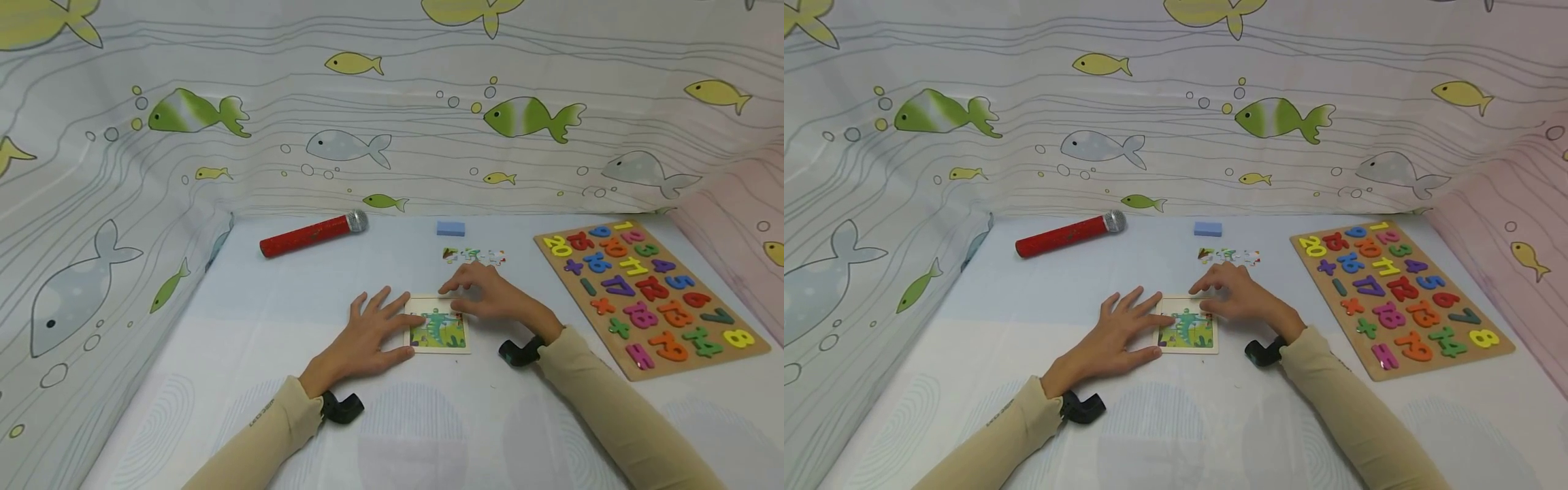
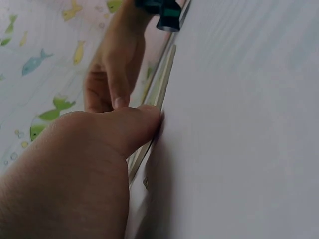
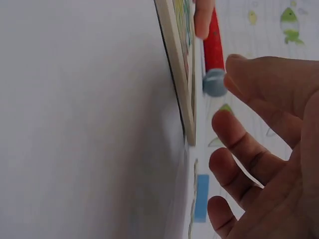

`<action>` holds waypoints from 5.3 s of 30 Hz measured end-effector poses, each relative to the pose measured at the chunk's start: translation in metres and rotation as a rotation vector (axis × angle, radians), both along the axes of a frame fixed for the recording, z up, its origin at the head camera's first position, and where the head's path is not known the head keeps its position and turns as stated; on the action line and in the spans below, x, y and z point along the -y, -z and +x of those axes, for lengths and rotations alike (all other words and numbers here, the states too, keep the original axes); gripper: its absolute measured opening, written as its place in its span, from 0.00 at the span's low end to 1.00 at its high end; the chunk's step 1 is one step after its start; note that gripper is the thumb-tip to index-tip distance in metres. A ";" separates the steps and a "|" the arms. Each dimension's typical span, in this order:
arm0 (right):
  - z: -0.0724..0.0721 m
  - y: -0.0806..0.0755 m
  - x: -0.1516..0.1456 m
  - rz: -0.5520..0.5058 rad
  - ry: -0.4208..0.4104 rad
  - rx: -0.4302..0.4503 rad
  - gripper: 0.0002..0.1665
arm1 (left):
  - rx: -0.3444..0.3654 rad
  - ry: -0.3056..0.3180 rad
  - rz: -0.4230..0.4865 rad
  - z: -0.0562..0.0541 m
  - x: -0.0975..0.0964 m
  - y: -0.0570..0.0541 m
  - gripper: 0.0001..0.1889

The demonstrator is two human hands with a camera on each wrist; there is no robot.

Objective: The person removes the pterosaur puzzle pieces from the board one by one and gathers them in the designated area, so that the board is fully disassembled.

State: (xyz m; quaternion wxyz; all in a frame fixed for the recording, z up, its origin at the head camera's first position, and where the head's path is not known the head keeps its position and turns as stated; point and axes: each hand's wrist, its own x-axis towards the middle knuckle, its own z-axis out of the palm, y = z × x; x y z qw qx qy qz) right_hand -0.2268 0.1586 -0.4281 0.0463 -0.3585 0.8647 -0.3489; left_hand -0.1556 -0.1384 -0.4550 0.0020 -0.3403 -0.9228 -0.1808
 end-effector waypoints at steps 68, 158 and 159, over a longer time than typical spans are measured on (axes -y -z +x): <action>0.026 0.008 0.031 0.045 -0.067 0.024 0.17 | 0.028 -0.301 -0.092 0.002 -0.007 -0.004 0.43; 0.026 0.011 0.039 -0.144 -0.005 0.052 0.11 | -0.016 -0.348 0.004 0.004 -0.013 0.000 0.37; 0.025 0.011 0.037 -0.147 0.005 0.052 0.11 | -0.019 -0.346 0.004 0.003 -0.013 0.000 0.37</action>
